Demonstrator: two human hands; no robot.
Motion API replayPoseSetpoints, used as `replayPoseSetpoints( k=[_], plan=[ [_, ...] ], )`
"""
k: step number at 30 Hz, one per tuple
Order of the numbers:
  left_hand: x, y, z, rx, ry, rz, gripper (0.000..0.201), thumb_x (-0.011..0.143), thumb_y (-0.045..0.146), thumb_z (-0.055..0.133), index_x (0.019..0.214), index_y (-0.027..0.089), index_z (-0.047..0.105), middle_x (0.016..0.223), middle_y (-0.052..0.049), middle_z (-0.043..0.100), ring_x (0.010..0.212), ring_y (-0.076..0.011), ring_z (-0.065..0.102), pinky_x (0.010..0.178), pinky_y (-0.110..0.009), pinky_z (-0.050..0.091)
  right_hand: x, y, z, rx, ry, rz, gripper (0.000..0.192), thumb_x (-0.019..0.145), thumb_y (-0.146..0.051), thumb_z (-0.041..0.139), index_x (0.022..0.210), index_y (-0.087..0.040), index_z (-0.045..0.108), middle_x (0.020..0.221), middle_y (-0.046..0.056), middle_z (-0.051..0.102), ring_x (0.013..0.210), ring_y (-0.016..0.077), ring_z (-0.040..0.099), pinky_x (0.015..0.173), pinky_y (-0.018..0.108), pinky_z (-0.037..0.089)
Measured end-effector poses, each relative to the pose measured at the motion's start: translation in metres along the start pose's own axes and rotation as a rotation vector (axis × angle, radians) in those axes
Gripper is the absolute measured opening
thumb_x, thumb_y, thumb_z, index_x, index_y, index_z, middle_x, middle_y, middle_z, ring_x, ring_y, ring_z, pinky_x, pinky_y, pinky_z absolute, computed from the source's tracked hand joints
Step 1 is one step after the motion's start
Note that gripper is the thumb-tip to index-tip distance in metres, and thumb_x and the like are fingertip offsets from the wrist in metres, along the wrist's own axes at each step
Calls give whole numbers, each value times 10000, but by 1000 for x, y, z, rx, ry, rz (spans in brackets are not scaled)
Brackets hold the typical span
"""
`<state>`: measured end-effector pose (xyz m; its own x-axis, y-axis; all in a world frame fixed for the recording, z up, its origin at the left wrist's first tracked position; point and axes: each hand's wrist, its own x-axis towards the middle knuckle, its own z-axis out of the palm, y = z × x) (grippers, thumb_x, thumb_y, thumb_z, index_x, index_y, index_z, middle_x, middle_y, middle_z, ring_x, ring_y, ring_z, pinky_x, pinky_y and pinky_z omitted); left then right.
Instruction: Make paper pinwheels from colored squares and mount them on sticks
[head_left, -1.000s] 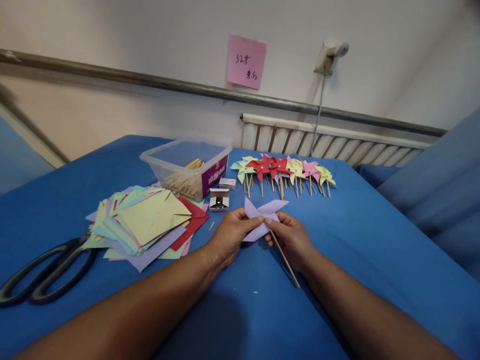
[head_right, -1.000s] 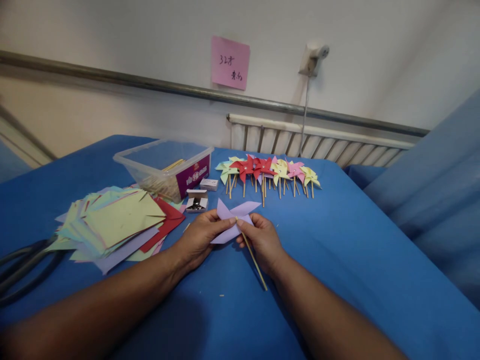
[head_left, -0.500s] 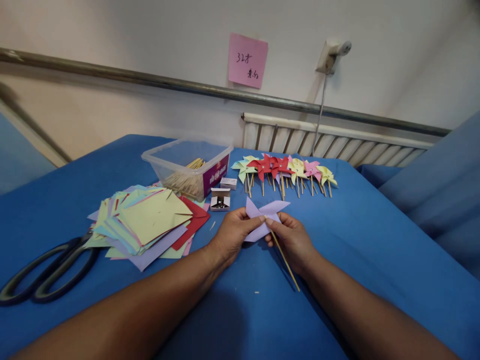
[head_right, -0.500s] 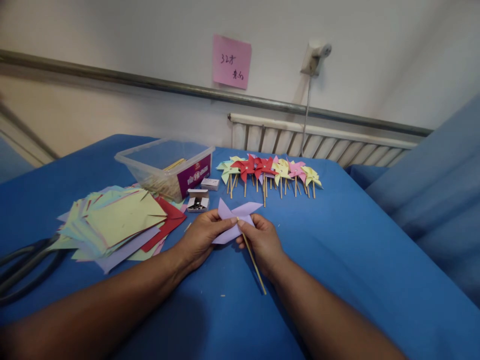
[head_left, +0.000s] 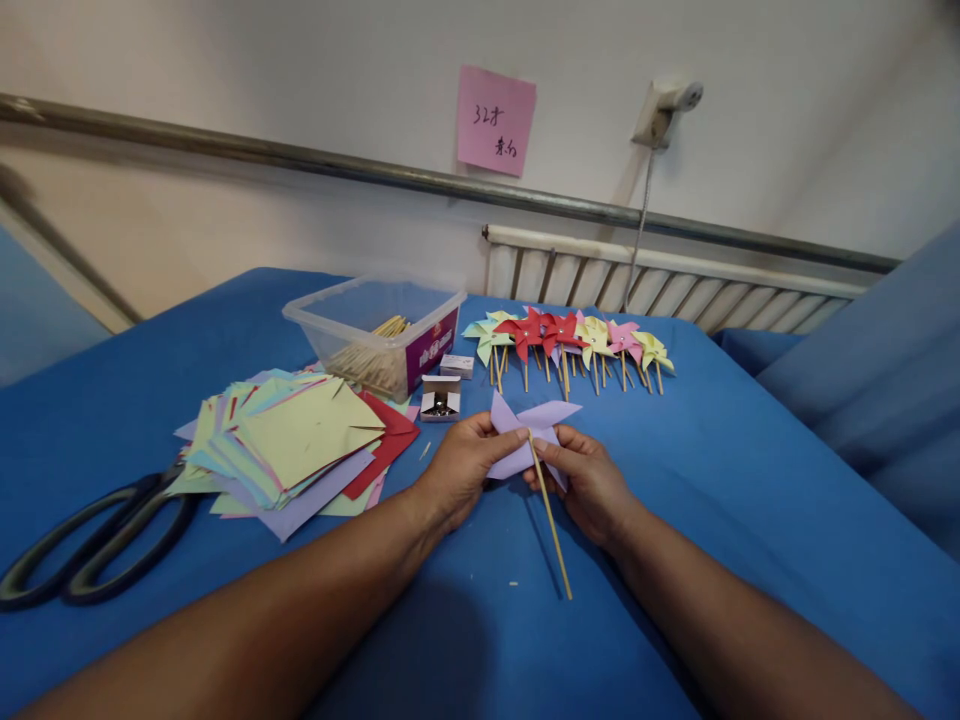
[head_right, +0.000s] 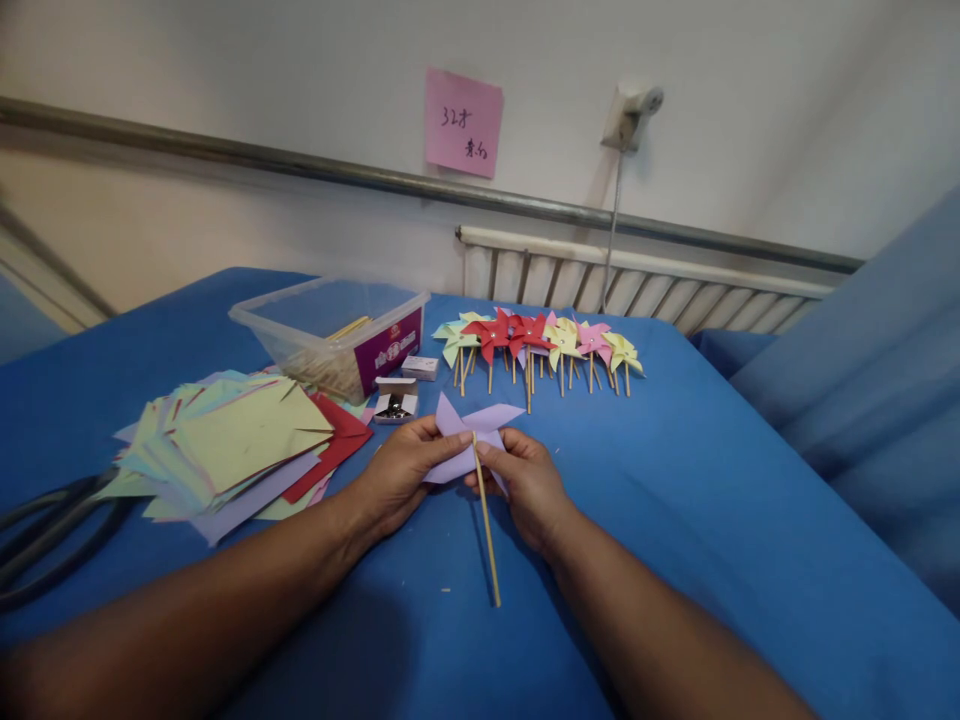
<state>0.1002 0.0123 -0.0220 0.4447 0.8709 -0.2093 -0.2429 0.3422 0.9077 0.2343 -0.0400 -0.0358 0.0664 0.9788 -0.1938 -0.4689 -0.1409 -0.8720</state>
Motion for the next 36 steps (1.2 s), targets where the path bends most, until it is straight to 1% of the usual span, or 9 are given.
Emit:
replayPoseSetpoints(
  k=[4, 8, 15, 19, 25, 32, 36],
  plan=[
    [0, 0, 0, -11, 0, -15, 290, 639, 263, 777, 855, 113, 657, 755, -52, 689, 600, -125, 609, 567, -237, 473, 0, 0, 0, -1, -5, -7, 278, 639, -335, 797, 794, -146, 664, 676, 12, 679, 516, 101, 592, 507, 214, 487],
    [1, -1, 0, -12, -17, -9, 281, 649, 263, 769, 859, 116, 653, 740, -43, 682, 584, -122, 603, 563, -241, 473, 0, 1, 1, -16, -7, -19, 268, 641, -337, 797, 770, -148, 656, 632, -2, 657, 510, 91, 574, 493, 200, 472],
    [1, 0, -1, 3, -1, -23, 297, 637, 258, 771, 866, 115, 649, 743, -50, 679, 584, -130, 606, 565, -251, 472, 1, 1, 0, -46, 0, -20, 313, 628, -373, 799, 779, -143, 650, 637, 3, 659, 506, 95, 577, 499, 211, 467],
    [1, 0, -1, -1, -16, -18, 294, 648, 258, 763, 873, 111, 645, 759, -58, 681, 604, -135, 613, 583, -256, 474, 2, 0, 1, -54, 5, -26, 327, 616, -384, 802, 771, -139, 652, 619, 0, 647, 497, 92, 563, 487, 208, 454],
    [1, -2, -2, 19, -20, -11, 267, 659, 260, 755, 853, 114, 643, 712, -40, 670, 561, -116, 590, 540, -230, 449, 2, 0, 1, -80, 0, -48, 318, 630, -392, 787, 777, -142, 658, 608, -4, 636, 491, 91, 546, 483, 214, 443],
    [3, -1, -2, 31, 7, -8, 273, 639, 256, 765, 837, 111, 646, 724, -42, 674, 583, -121, 596, 565, -239, 457, 1, 1, 3, -104, 25, -52, 323, 623, -403, 788, 757, -143, 652, 603, -11, 627, 477, 84, 535, 468, 207, 436],
    [0, 0, 0, 31, 18, -12, 266, 633, 234, 766, 845, 117, 654, 746, -40, 683, 616, -124, 611, 596, -237, 468, 1, 0, 4, -82, 25, -58, 329, 631, -412, 785, 767, -143, 653, 603, -11, 627, 485, 81, 538, 470, 200, 434]
  ],
)
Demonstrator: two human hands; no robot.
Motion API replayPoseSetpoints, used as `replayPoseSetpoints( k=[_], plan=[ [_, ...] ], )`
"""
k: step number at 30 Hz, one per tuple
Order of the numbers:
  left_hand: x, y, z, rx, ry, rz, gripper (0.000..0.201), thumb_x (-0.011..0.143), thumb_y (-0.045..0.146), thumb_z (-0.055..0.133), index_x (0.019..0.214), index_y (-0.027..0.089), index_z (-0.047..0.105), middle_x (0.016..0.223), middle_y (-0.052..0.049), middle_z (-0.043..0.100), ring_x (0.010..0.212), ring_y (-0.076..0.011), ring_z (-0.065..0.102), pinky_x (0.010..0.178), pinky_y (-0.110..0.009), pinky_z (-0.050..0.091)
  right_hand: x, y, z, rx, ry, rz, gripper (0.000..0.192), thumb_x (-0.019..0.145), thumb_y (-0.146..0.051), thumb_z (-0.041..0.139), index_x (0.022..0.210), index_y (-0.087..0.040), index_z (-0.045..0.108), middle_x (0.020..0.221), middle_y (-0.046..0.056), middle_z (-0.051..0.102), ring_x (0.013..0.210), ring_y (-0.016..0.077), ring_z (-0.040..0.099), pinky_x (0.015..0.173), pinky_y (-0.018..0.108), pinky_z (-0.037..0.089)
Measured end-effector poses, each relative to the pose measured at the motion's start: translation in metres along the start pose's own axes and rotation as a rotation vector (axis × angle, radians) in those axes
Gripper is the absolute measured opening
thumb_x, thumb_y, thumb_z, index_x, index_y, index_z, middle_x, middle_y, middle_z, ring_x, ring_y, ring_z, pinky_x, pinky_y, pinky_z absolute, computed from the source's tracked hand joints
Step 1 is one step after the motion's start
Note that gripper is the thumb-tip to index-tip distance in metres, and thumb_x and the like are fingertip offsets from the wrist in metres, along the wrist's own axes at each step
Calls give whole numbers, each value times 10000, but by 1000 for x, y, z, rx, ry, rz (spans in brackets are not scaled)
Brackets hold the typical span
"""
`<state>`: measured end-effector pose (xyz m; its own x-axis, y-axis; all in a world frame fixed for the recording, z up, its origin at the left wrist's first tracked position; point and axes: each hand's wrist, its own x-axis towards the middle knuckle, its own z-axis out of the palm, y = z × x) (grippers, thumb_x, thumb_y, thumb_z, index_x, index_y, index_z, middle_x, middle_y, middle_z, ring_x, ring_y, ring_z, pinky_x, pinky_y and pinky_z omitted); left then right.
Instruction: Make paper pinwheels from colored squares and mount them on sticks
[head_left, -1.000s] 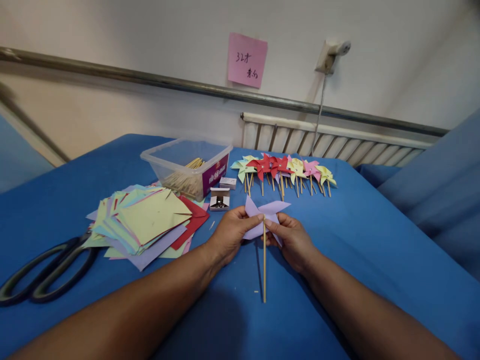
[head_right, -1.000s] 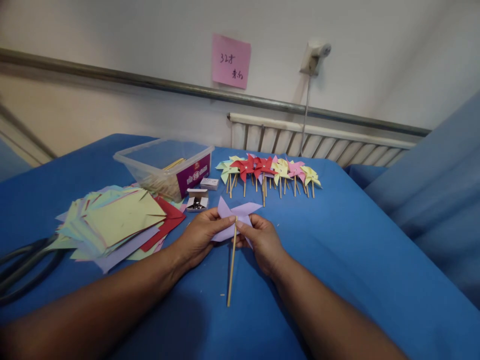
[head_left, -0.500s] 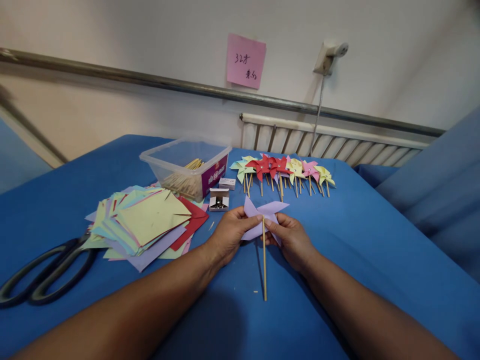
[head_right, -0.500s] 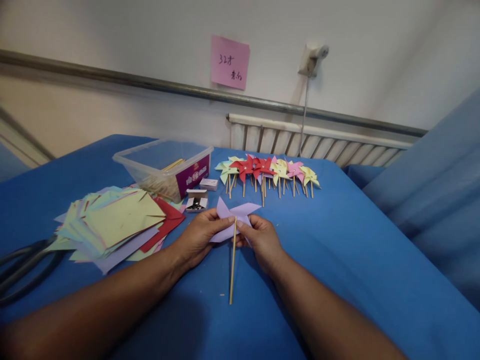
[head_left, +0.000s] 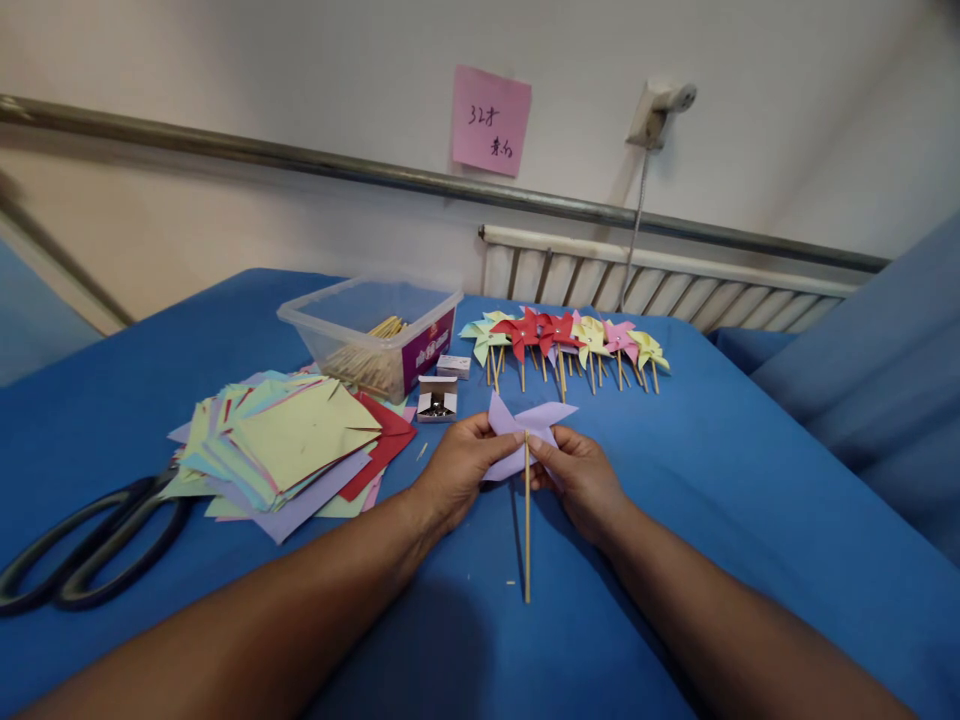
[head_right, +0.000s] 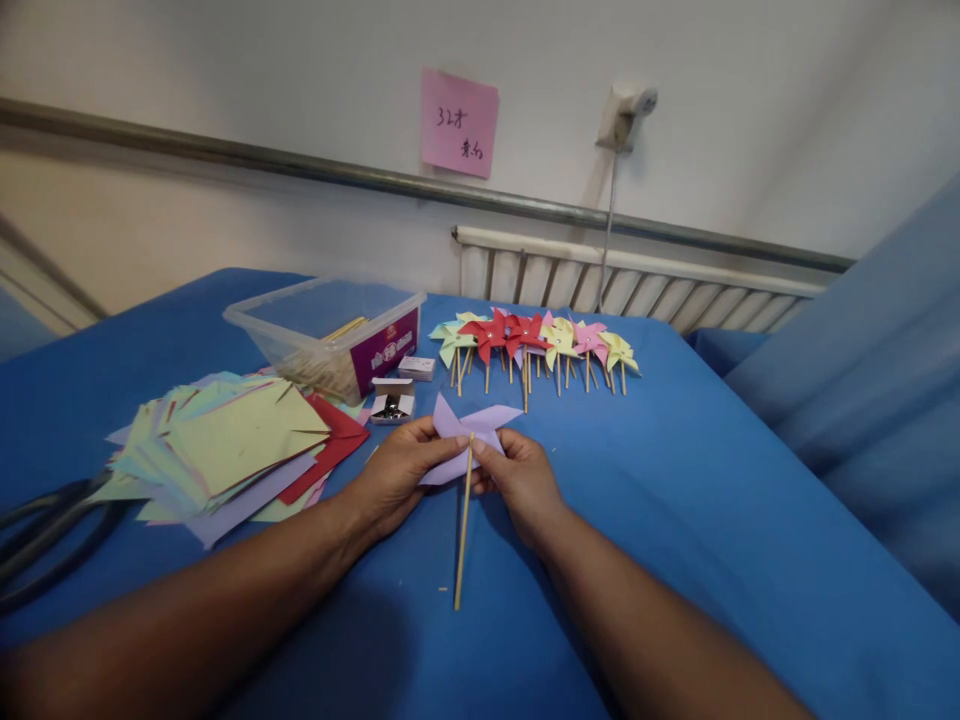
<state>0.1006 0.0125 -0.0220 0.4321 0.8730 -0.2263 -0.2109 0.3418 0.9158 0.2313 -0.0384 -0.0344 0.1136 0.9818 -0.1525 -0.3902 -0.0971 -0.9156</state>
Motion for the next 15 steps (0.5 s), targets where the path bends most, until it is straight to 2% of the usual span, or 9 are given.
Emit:
replayPoseSetpoints(
  k=[15],
  plan=[
    [-1, -2, 1, -24, 3, 23, 292, 608, 208, 784, 862, 137, 658, 786, -43, 701, 671, -138, 635, 659, -258, 491, -2, -3, 0, 37, -29, 23, 307, 669, -412, 756, 770, -147, 639, 620, 3, 636, 504, 102, 568, 495, 216, 462]
  ],
)
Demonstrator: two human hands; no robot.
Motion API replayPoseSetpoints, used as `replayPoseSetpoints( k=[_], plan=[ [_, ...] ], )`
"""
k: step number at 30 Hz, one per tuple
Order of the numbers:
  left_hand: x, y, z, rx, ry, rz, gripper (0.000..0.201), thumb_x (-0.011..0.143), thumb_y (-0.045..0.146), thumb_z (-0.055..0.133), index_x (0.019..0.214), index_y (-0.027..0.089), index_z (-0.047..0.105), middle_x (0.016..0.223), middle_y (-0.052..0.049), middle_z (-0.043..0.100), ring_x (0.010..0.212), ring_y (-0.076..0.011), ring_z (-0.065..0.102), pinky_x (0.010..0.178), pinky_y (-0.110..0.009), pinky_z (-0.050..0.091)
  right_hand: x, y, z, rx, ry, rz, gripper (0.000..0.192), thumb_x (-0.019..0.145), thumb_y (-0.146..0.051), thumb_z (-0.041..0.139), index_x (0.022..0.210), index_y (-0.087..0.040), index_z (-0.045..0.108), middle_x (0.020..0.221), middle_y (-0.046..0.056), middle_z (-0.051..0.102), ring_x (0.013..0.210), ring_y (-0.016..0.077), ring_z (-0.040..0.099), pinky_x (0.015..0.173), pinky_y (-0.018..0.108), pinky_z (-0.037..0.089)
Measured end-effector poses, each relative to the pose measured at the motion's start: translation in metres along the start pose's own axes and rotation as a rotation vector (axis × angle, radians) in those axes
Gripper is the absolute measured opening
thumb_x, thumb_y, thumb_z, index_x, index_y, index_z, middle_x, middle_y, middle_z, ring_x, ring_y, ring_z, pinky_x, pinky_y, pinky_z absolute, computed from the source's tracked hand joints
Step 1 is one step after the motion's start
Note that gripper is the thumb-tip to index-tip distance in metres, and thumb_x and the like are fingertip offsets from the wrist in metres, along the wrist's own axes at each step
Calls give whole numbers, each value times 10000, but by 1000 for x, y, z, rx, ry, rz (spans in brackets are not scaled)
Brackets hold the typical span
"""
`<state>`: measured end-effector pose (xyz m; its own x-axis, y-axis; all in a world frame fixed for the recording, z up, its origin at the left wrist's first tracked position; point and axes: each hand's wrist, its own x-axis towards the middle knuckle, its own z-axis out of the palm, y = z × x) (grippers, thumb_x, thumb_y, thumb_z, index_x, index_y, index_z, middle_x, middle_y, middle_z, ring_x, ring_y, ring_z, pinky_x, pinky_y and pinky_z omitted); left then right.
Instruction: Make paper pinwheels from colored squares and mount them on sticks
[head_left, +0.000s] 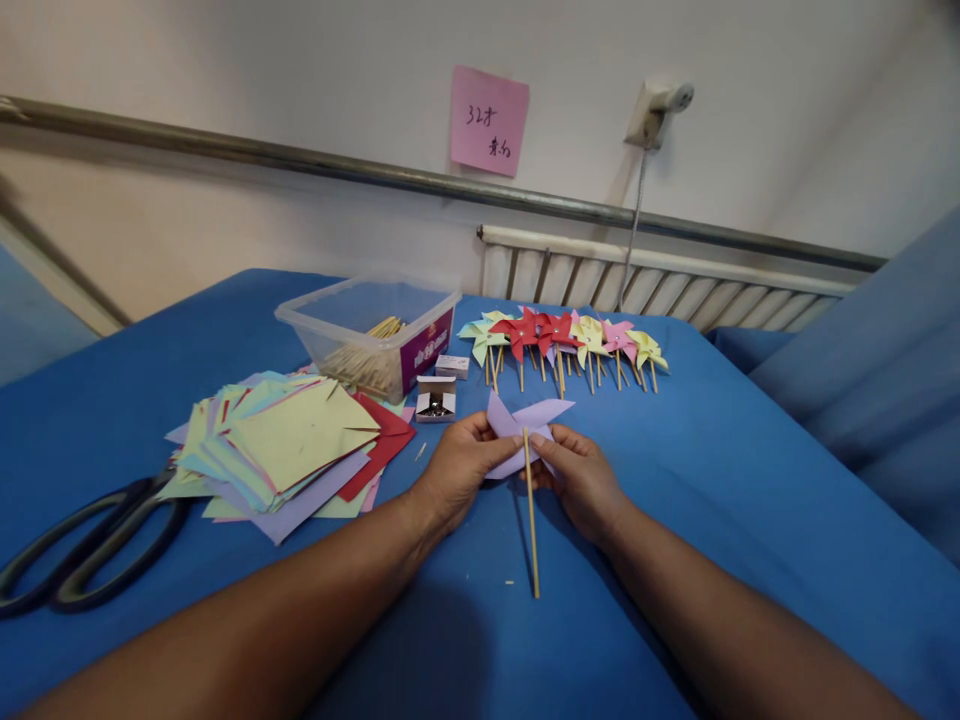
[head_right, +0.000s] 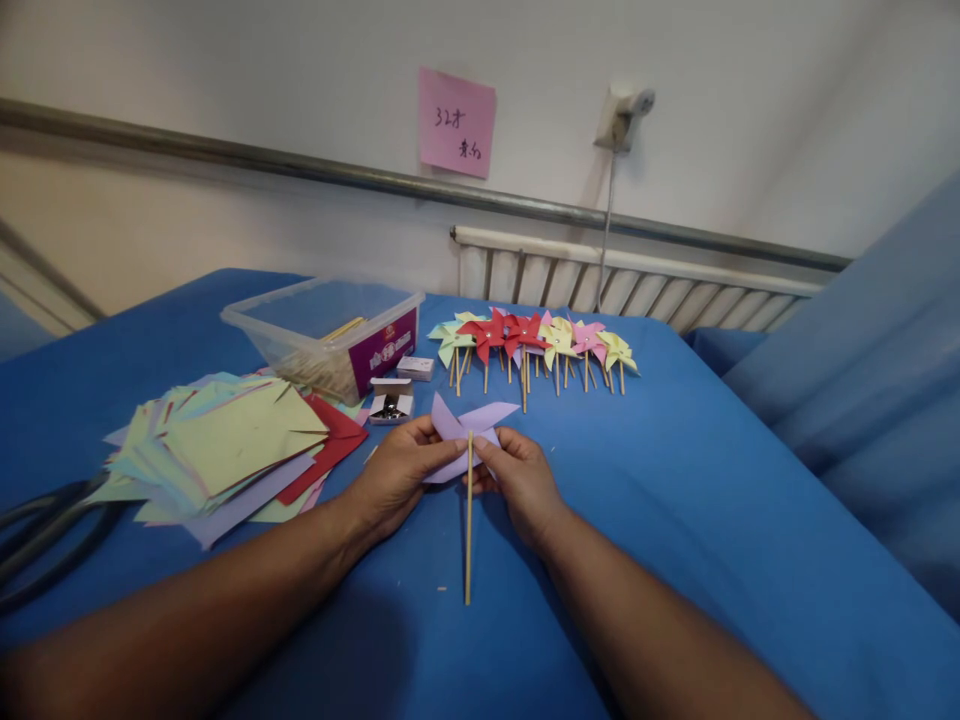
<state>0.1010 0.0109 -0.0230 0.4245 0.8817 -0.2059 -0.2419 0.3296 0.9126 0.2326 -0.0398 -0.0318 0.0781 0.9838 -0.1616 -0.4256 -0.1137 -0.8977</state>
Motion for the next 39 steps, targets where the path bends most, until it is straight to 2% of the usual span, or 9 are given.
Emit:
replayPoseSetpoints(
  k=[7, 13, 17, 23, 27, 31, 35, 39],
  plan=[
    [1, -1, 0, 6, 15, 20, 315, 586, 235, 797, 849, 130, 659, 763, -47, 692, 646, -141, 620, 626, -261, 473, 0, 3, -3, -44, -22, -15, 327, 658, -395, 774, 820, -148, 634, 669, 7, 646, 529, 106, 578, 513, 224, 465],
    [5, -3, -5, 20, 44, 97, 298, 618, 274, 779, 841, 121, 653, 766, -53, 680, 662, -147, 609, 629, -266, 463, 3, 7, -2, -134, 4, -38, 367, 634, -372, 791, 814, -159, 553, 627, -11, 641, 497, 112, 596, 463, 209, 447],
    [7, -3, -6, 13, 81, 103, 302, 599, 272, 786, 827, 126, 652, 752, -42, 672, 665, -154, 612, 633, -274, 463, 3, 7, 2, -173, 79, -52, 437, 604, -378, 802, 845, -170, 503, 606, -13, 643, 483, 129, 605, 442, 217, 443],
    [11, -4, -7, 17, 180, 138, 350, 554, 275, 798, 840, 128, 661, 746, -36, 673, 685, -165, 617, 651, -283, 467, -2, 9, 6, -265, 209, -145, 545, 628, -338, 778, 1024, -206, 428, 576, -70, 597, 480, 145, 614, 461, 228, 442],
    [12, -3, -9, 30, 231, 169, 345, 550, 285, 797, 828, 131, 664, 739, -31, 677, 652, -148, 601, 623, -264, 453, -6, 9, 6, -477, 252, -200, 545, 673, -318, 726, 1095, -225, 395, 652, -64, 592, 477, 150, 608, 469, 254, 440],
    [11, -1, -9, 29, 249, 172, 331, 544, 293, 797, 804, 134, 669, 714, -24, 677, 631, -144, 596, 608, -256, 444, -10, 4, 2, -832, 265, -331, 439, 735, -318, 659, 1103, -219, 443, 652, -41, 597, 500, 154, 585, 498, 266, 409],
    [10, 1, -8, 25, 254, 161, 311, 541, 276, 793, 793, 140, 670, 705, -17, 681, 615, -136, 589, 594, -244, 435, -14, -4, 0, -1178, 229, -440, 367, 805, -347, 591, 1124, -207, 474, 655, -14, 629, 549, 177, 601, 523, 270, 369],
    [10, -1, -9, 86, 283, 180, 277, 550, 272, 778, 764, 136, 666, 700, -23, 678, 613, -140, 584, 586, -245, 428, -17, -5, 1, -1351, 162, -502, 338, 840, -367, 551, 1126, -196, 495, 649, 9, 649, 559, 194, 612, 510, 270, 335]
  ],
)
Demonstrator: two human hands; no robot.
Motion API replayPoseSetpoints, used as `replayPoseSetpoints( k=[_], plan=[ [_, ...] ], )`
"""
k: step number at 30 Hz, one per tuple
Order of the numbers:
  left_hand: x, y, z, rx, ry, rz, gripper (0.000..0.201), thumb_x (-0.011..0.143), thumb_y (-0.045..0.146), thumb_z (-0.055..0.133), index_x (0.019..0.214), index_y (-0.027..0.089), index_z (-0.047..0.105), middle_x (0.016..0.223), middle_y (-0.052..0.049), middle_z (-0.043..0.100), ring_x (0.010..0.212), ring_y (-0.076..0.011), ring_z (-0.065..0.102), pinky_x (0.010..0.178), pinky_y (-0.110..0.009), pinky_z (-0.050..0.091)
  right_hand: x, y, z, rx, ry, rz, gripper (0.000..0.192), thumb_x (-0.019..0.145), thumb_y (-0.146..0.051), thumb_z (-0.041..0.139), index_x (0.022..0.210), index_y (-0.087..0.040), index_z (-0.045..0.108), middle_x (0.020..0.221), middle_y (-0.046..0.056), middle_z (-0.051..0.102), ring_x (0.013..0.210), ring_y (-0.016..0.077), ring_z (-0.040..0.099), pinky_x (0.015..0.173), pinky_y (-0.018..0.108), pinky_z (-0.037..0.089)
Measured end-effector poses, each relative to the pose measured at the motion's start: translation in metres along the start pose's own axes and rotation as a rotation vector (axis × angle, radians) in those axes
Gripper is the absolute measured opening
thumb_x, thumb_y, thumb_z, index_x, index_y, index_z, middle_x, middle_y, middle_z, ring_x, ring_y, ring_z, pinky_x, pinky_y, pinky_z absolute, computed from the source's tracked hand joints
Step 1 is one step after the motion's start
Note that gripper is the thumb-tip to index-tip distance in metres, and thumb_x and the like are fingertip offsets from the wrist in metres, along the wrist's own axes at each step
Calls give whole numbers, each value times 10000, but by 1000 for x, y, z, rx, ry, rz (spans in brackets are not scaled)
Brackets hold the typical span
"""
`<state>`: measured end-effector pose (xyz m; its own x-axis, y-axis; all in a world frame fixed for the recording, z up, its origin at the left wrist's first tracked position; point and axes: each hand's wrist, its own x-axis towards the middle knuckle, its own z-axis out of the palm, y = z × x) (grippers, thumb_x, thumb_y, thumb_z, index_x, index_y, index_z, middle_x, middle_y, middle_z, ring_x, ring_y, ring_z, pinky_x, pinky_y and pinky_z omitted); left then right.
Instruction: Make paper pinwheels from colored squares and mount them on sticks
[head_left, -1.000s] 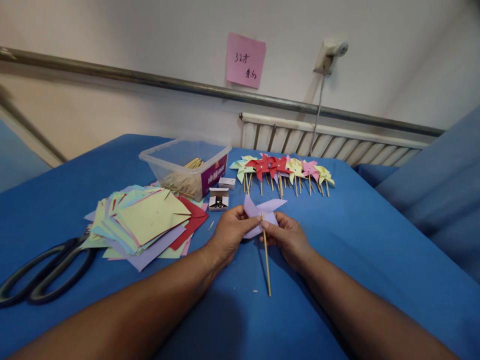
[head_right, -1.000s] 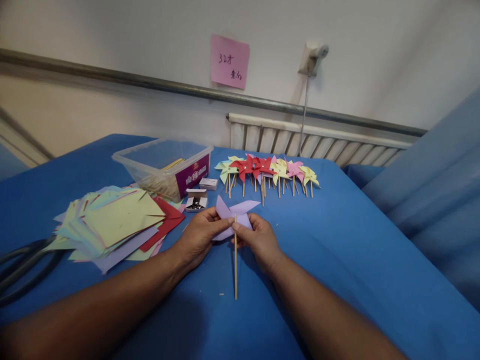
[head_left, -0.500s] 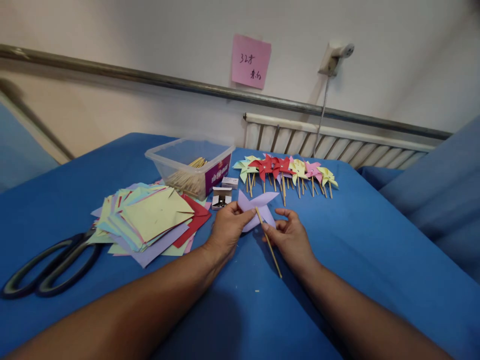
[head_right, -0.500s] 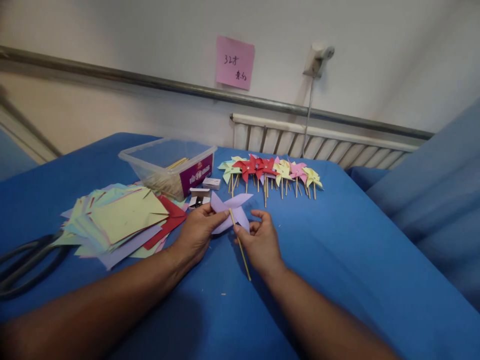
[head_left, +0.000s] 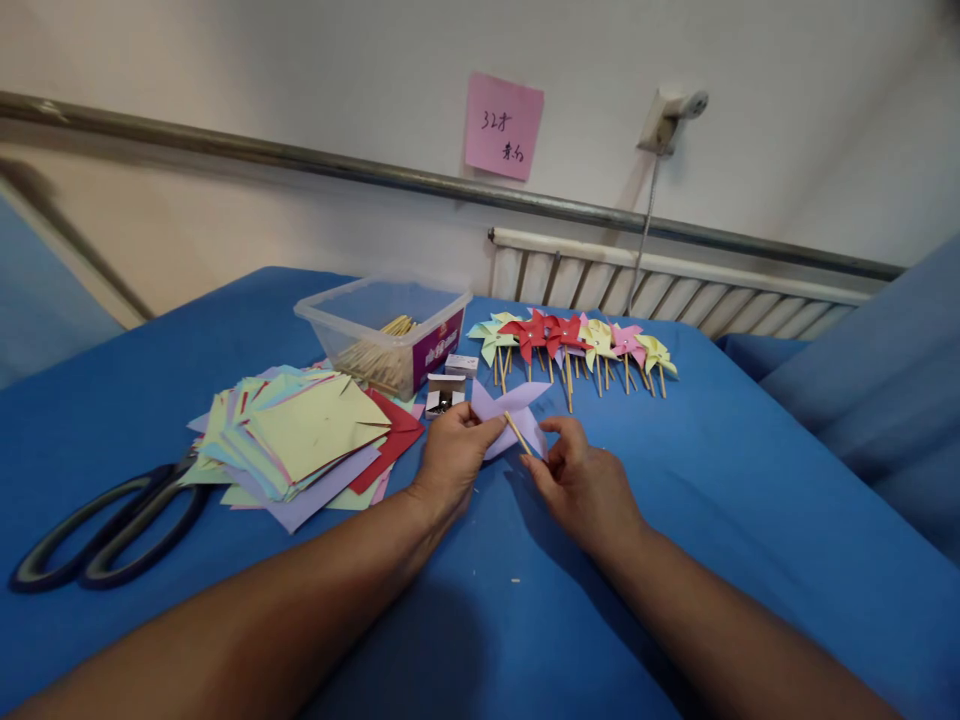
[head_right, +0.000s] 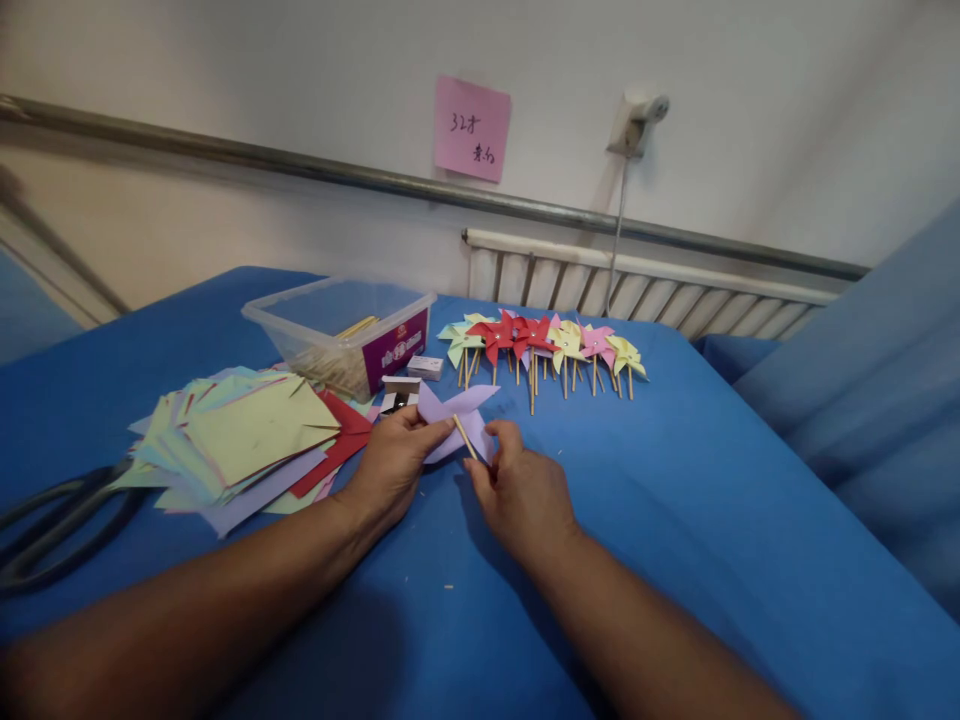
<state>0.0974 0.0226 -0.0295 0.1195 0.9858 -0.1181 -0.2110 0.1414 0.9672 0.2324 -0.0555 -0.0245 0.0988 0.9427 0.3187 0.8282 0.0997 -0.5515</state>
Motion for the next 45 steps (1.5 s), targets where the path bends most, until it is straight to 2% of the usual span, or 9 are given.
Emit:
replayPoseSetpoints(
  k=[4, 11, 17, 20, 27, 35, 39, 42, 45],
  plan=[
    [1, -3, -2, 40, -1, 16, 266, 558, 282, 769, 751, 134, 664, 692, -26, 672, 603, -140, 575, 564, -239, 412, -3, -2, 3, -17, -47, -66, 332, 861, -326, 519, 1160, -190, 469, 692, 18, 666, 554, 188, 612, 507, 268, 335],
    [5, -4, -4, 22, 15, 30, 314, 542, 287, 780, 803, 148, 674, 731, -21, 682, 640, -149, 594, 605, -247, 431, -5, -3, 0, -144, 6, -10, 371, 843, -312, 551, 1181, -194, 453, 711, 34, 669, 565, 208, 618, 496, 278, 340],
    [4, -4, -4, 53, 48, 57, 293, 564, 287, 770, 801, 148, 671, 735, -22, 679, 632, -140, 579, 589, -243, 424, -7, -10, -7, -186, 150, -232, 281, 860, -301, 530, 1106, -165, 523, 1003, 140, 628, 844, 251, 606, 677, 341, 447],
    [-2, -3, 0, 73, 27, 45, 262, 562, 283, 769, 766, 156, 667, 697, -16, 673, 629, -154, 591, 580, -246, 423, -5, -7, -4, -138, 113, -239, 167, 884, -264, 480, 996, -177, 567, 891, 99, 636, 736, 207, 595, 652, 318, 440],
    [-12, -1, 6, 157, -61, 54, 219, 581, 280, 755, 744, 171, 656, 717, -13, 677, 663, -164, 606, 598, -249, 429, 0, 1, 5, 69, 39, -59, 104, 869, -276, 507, 884, -201, 577, 742, 19, 659, 617, 152, 601, 582, 253, 410],
    [-14, -2, 7, 35, -93, -40, 243, 595, 271, 743, 782, 145, 652, 724, -20, 672, 642, -146, 589, 601, -248, 420, -2, -4, 0, 62, 138, -81, 144, 867, -281, 499, 817, -189, 598, 693, 17, 639, 595, 141, 582, 585, 256, 398],
    [-15, -3, 6, 17, -83, -55, 223, 585, 261, 751, 736, 149, 631, 657, 2, 633, 588, -124, 556, 566, -237, 391, 0, -4, 4, 452, 64, 112, 185, 854, -360, 522, 780, -194, 555, 609, -11, 603, 489, 118, 551, 490, 232, 406],
    [-16, -3, 6, 28, -71, -49, 215, 585, 270, 753, 694, 155, 607, 609, 22, 597, 547, -108, 517, 538, -230, 361, 5, -2, 9, 854, -66, 320, 254, 830, -439, 543, 755, -200, 499, 515, -61, 536, 334, 77, 431, 338, 191, 311],
    [-15, -4, 5, 45, -68, -40, 203, 606, 283, 736, 689, 158, 600, 614, 20, 594, 549, -107, 508, 546, -234, 361, 10, 0, 11, 1062, -108, 387, 293, 776, -460, 613, 746, -198, 486, 506, -81, 519, 315, 52, 379, 310, 169, 274]
  ],
)
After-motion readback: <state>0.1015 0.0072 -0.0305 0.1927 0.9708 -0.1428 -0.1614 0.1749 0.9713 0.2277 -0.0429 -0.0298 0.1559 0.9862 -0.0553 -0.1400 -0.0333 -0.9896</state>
